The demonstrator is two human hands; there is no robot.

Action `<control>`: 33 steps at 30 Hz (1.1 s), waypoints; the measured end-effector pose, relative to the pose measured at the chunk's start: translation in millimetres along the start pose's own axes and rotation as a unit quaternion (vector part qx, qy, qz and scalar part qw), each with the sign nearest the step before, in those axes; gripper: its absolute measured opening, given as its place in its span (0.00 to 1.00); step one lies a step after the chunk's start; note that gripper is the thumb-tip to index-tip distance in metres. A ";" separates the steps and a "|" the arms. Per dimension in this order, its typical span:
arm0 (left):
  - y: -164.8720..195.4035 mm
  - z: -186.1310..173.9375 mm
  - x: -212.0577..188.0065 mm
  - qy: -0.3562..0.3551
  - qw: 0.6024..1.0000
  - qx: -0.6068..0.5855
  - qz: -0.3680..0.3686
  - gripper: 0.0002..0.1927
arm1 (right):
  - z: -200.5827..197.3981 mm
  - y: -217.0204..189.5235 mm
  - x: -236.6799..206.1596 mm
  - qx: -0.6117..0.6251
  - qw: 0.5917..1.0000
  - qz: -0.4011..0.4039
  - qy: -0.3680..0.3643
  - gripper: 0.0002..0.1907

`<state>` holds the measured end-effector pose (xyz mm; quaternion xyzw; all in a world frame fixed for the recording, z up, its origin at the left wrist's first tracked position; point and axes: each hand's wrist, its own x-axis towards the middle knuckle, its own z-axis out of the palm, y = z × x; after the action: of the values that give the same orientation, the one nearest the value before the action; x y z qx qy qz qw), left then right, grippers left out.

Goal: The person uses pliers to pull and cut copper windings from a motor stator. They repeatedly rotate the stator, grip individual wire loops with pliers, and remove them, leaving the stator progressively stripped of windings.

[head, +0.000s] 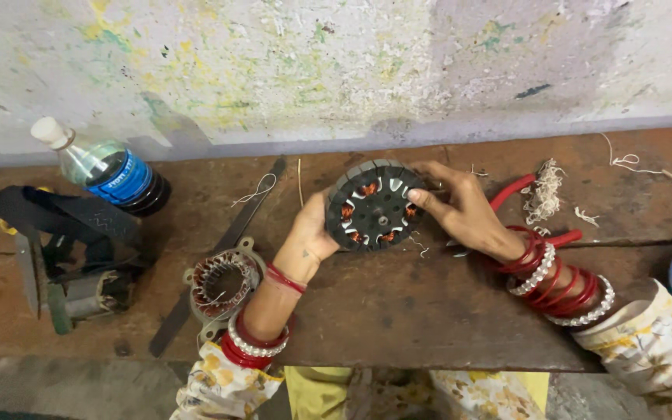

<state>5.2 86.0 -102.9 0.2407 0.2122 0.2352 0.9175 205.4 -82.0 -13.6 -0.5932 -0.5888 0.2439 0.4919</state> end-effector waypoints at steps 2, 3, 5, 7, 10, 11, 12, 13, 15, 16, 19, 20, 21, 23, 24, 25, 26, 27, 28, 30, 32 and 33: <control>-2.9 2.0 -2.8 -0.007 0.999 -0.036 -0.021 0.11 | -2.9 -1.4 -1.7 -0.041 0.999 -0.004 0.011 0.23; -3.3 6.0 -5.8 -0.009 0.998 -0.053 -0.019 0.12 | -5.6 -2.5 -1.7 -0.070 0.997 -0.042 0.013 0.23; -0.9 18.7 -14.7 -0.009 1.000 -0.008 0.025 0.13 | -11.4 -4.8 -1.1 -0.124 0.985 -0.119 0.017 0.23; 2.4 38.2 -23.0 -0.008 0.988 0.116 0.106 0.14 | -17.7 -6.1 1.8 -0.129 0.977 -0.167 0.017 0.21; 0.5 66.7 -38.4 0.043 0.895 0.330 0.296 0.15 | -25.6 -5.0 4.8 -0.238 0.940 -0.244 0.025 0.19; -4.5 73.5 -44.3 0.040 0.862 0.375 0.338 0.16 | -26.3 -3.7 5.5 -0.289 0.918 -0.270 0.028 0.19; -10.8 78.6 -50.6 0.036 0.825 0.419 0.378 0.17 | -26.6 -2.1 6.0 -0.301 0.918 -0.258 0.021 0.17; -13.4 82.5 -53.5 0.031 0.783 0.460 0.416 0.18 | -27.8 -0.4 6.6 -0.313 0.917 -0.246 0.015 0.16; -12.4 86.6 -53.1 0.062 0.716 0.528 0.453 0.18 | -30.8 3.2 7.1 -0.334 0.917 -0.221 0.006 0.16; -10.3 87.0 -52.5 0.077 0.677 0.561 0.469 0.18 | -33.9 4.7 9.9 -0.342 0.916 -0.209 0.007 0.16; -4.6 88.6 -49.2 0.108 0.672 0.573 0.457 0.19 | -44.5 6.0 9.9 -0.355 0.915 -0.190 0.013 0.13; -2.8 89.0 -50.2 0.096 0.657 0.589 0.460 0.18 | -48.1 5.2 10.9 -0.359 0.914 -0.188 0.017 0.12; -1.5 89.7 -52.0 0.084 0.644 0.605 0.461 0.18 | -52.3 3.7 11.9 -0.391 0.910 -0.139 -0.002 0.12; -2.0 91.5 -58.3 0.071 0.624 0.628 0.460 0.17 | -59.5 -1.0 8.9 -0.449 0.892 -0.034 -0.044 0.12; -0.9 93.0 -60.2 0.068 0.616 0.635 0.462 0.16 | -62.5 -3.7 6.1 -0.431 0.900 -0.040 -0.041 0.12; 0.4 94.7 -61.5 0.064 0.607 0.642 0.464 0.16 | -66.3 -6.5 3.3 -0.414 0.908 -0.046 -0.038 0.12; 1.7 96.4 -62.1 0.077 0.587 0.654 0.471 0.16 | -70.9 -8.9 0.1 -0.398 0.916 -0.052 -0.033 0.12; 3.0 98.0 -62.0 0.089 0.566 0.666 0.478 0.16 | -77.2 -11.0 -4.3 -0.409 0.911 -0.018 -0.049 0.16; 4.0 98.7 -62.3 0.101 0.544 0.678 0.484 0.16 | -83.3 -12.3 -10.0 -0.418 0.906 0.017 -0.064 0.19; 4.7 98.8 -61.9 0.110 0.539 0.700 0.456 0.23 | -89.5 -9.8 -18.3 -0.422 0.899 0.049 -0.109 0.28; 4.1 96.9 -60.5 0.123 0.530 0.729 0.415 0.31 | -99.3 -5.7 -30.1 -0.413 0.893 0.047 -0.170 0.39; 3.6 95.6 -59.0 0.133 0.522 0.747 0.389 0.35 | -103.4 -3.4 -37.5 -0.442 0.876 -0.003 -0.191 0.43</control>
<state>4.9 24.6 -8.7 0.8626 0.3147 0.3533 0.1789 286.6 -148.4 19.6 -0.6891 -0.7194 0.0652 0.0574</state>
